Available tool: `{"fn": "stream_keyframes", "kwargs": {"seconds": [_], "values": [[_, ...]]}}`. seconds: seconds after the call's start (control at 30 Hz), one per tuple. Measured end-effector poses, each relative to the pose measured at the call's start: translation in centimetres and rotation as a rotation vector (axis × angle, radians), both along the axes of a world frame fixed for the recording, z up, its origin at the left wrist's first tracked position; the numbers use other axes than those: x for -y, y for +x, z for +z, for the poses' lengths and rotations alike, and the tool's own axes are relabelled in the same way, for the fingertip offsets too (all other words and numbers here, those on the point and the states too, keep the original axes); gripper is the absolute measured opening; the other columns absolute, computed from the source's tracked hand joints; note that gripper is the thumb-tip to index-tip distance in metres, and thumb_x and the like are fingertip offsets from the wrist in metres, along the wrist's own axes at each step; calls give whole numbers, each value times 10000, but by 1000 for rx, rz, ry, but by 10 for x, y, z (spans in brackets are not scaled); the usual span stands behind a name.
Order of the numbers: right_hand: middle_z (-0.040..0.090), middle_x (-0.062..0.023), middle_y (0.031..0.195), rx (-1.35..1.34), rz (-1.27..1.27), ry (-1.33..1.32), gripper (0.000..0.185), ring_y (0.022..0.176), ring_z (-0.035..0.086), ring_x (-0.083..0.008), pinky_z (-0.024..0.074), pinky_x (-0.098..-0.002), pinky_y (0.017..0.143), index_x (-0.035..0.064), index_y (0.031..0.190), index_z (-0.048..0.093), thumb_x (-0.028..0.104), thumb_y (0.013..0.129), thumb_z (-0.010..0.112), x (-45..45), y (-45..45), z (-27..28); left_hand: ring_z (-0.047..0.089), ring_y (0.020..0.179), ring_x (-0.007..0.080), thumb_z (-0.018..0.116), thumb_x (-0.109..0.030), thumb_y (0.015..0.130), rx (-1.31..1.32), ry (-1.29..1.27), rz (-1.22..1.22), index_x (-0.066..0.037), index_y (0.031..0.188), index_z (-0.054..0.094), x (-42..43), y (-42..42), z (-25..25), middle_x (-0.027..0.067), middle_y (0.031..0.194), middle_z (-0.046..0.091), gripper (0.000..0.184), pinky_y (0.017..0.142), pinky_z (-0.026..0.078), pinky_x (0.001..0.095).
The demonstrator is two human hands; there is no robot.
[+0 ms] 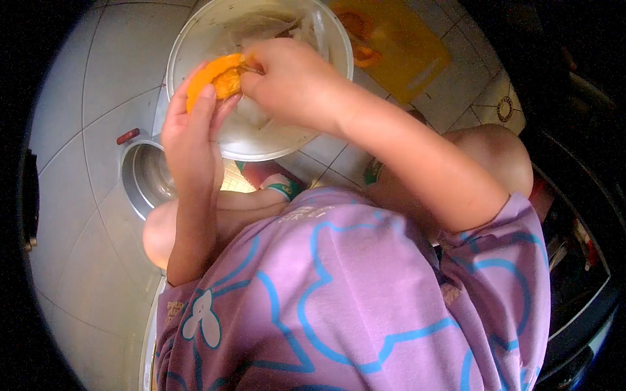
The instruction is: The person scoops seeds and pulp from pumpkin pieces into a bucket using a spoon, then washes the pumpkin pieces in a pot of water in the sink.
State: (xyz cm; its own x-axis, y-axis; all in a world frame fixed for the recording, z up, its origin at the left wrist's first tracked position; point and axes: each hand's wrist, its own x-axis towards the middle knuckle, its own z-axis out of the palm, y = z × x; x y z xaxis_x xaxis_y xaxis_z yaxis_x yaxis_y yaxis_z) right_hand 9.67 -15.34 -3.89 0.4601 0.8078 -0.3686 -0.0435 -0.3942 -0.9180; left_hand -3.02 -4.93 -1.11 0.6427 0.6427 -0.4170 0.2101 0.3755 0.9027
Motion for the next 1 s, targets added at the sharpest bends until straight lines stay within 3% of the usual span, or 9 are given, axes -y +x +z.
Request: {"fn": "stream_keyframes", "kwargs": {"seconds": [0.17,0.33,0.43,0.53,0.8,0.87,0.93,1.0], "values": [[642,-218,809,-7,44,-87,291,751,626,-357,484,-429,702,-29,879,638,258,835,613,2,9,13,610,1081,260,550,-14,919,42,-131,73,61,1272,438,-10,-7,-6,191,1177,581,377,957,529,360],[635,-222,906,271,95,176,310,851,621,-349,478,-427,751,-31,876,649,277,838,651,5,-2,2,611,1070,243,547,-18,914,-83,-123,62,53,1288,429,-4,-4,2,185,1180,583,398,951,522,355],[633,-226,954,327,48,194,275,907,615,-367,474,-438,776,-29,872,654,244,838,643,5,-13,-2,607,1077,237,530,-32,929,-102,-87,11,63,1322,436,-3,-5,0,181,1207,577,415,951,523,349],[640,-231,929,183,76,20,246,909,618,-388,476,-453,779,-24,871,659,218,839,628,4,-4,10,606,1081,217,526,-45,939,-71,-91,-9,75,1326,465,-2,-5,1,161,1209,586,410,939,527,335],[645,-226,838,118,96,-58,243,804,627,-377,480,-443,717,-31,860,650,209,826,632,2,7,11,610,1057,178,537,-61,946,-52,-139,25,80,1287,517,-4,-7,2,134,1179,610,370,925,517,301],[644,-224,833,86,127,-88,248,788,628,-369,479,-440,704,-31,855,650,214,821,635,2,7,8,604,1027,140,540,-67,949,-203,132,-110,59,1286,538,-3,-7,4,107,1149,628,360,897,491,258],[641,-226,811,113,49,88,265,764,627,-361,483,-432,690,-34,840,649,230,813,641,2,1,3,617,1032,167,537,-70,953,-202,193,-122,56,1284,542,0,-8,2,128,1171,618,354,902,516,277],[643,-229,815,127,78,38,267,771,630,-364,485,-432,697,-32,835,651,233,811,642,3,4,8,629,1037,195,533,-74,957,-202,252,-135,52,1282,545,1,-10,2,150,1194,608,349,906,541,297]]}}
